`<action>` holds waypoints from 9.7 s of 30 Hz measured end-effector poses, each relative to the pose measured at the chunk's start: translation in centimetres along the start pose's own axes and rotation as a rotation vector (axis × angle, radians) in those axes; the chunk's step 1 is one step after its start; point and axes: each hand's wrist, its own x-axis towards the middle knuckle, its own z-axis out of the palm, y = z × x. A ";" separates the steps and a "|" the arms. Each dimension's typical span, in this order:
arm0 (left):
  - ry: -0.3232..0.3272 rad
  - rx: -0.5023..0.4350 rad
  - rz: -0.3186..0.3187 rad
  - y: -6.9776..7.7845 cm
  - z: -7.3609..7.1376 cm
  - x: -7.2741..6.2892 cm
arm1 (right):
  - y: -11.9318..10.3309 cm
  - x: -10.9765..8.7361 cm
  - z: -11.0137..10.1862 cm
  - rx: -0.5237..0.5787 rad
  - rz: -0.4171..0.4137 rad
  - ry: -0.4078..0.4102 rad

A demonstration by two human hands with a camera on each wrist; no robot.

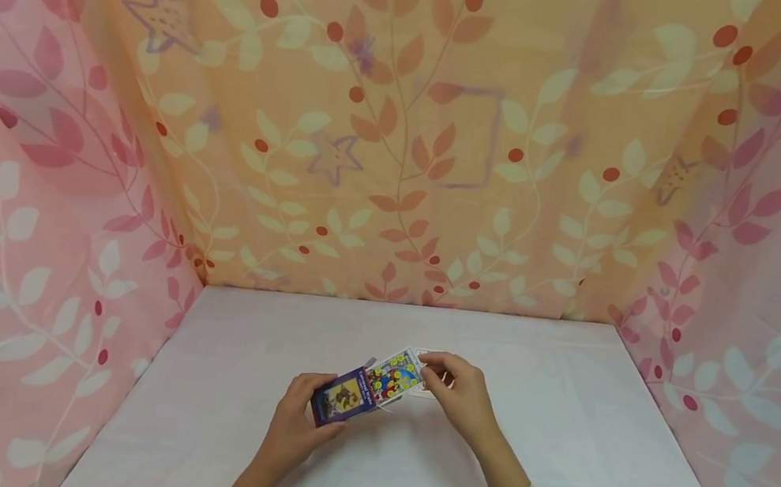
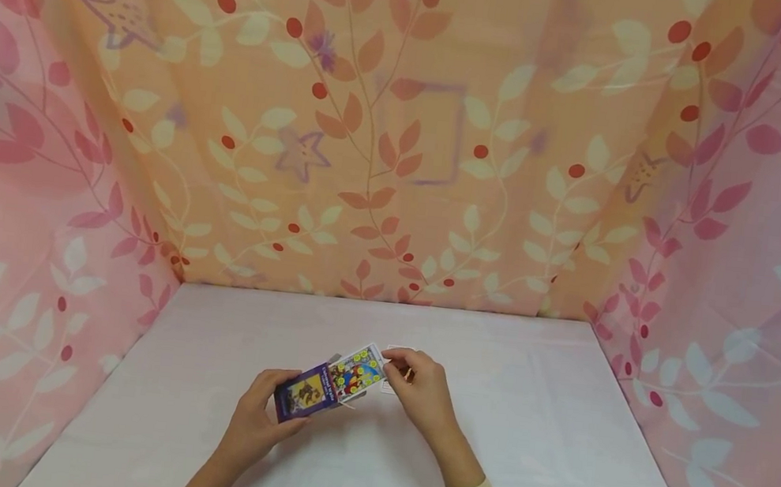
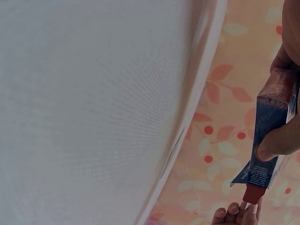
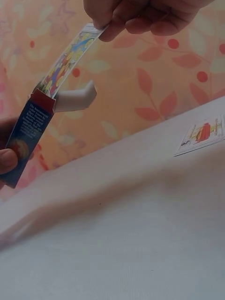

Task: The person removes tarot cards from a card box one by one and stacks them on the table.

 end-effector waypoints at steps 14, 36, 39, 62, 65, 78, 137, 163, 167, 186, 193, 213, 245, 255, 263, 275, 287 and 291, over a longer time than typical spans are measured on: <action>-0.001 0.006 -0.007 0.4 -0.1 -0.1 | 0.5 0.2 -0.6 -0.017 -0.032 0.067; 0.001 0.012 0.017 0.2 -0.2 -0.1 | 1.7 0.9 -1.7 -0.025 -0.047 0.118; 0.001 0.005 0.016 0.1 -0.3 -0.1 | 1.9 1.1 -1.8 -0.028 -0.037 0.109; 0.019 -0.014 0.022 -0.1 0.0 -0.1 | 4.7 4.0 -2.8 -0.081 0.032 0.036; 0.013 -0.029 0.013 -0.1 0.0 -0.1 | 4.9 4.5 -2.8 -0.098 0.030 0.030; 0.005 -0.036 0.003 -0.1 0.0 -0.1 | 7.3 6.4 -2.4 -0.143 0.103 -0.031; 0.019 -0.015 0.017 0.0 -0.2 0.0 | 14.5 8.7 1.7 -0.170 0.229 -0.265; 0.004 -0.005 0.001 -0.2 -0.1 0.0 | 14.0 8.3 1.7 -0.197 0.216 -0.206; 0.004 -0.015 0.003 -0.2 -0.2 0.0 | 13.4 8.1 1.7 -0.182 0.213 -0.189; 0.011 -0.020 0.000 -0.1 -0.3 0.0 | 9.5 6.3 0.8 -0.166 0.106 -0.066; 0.014 -0.015 0.010 -0.1 -0.3 -0.1 | 8.2 5.0 0.5 -0.130 0.111 -0.046; 0.019 -0.016 0.012 -0.1 -0.2 -0.1 | 4.3 1.5 0.6 -0.031 0.000 0.003; 0.020 0.000 0.018 0.2 -0.3 -0.1 | 0.0 -0.8 3.6 0.049 -0.110 -0.124; 0.023 0.013 0.034 0.1 -0.1 -0.2 | 0.2 -1.2 4.5 -0.005 -0.099 -0.172; 0.003 0.000 0.032 -0.1 0.0 -0.3 | 0.3 -1.4 4.9 -0.018 -0.092 -0.185; 0.018 0.009 0.094 -0.1 0.0 -0.3 | 0.1 -1.5 5.5 0.001 -0.062 -0.167; 0.000 0.016 0.090 -0.1 0.1 -0.4 | -0.2 -1.7 5.7 -0.023 -0.028 -0.133; 0.001 0.026 0.108 0.0 0.0 -0.3 | -0.1 -1.6 5.6 -0.039 -0.033 -0.129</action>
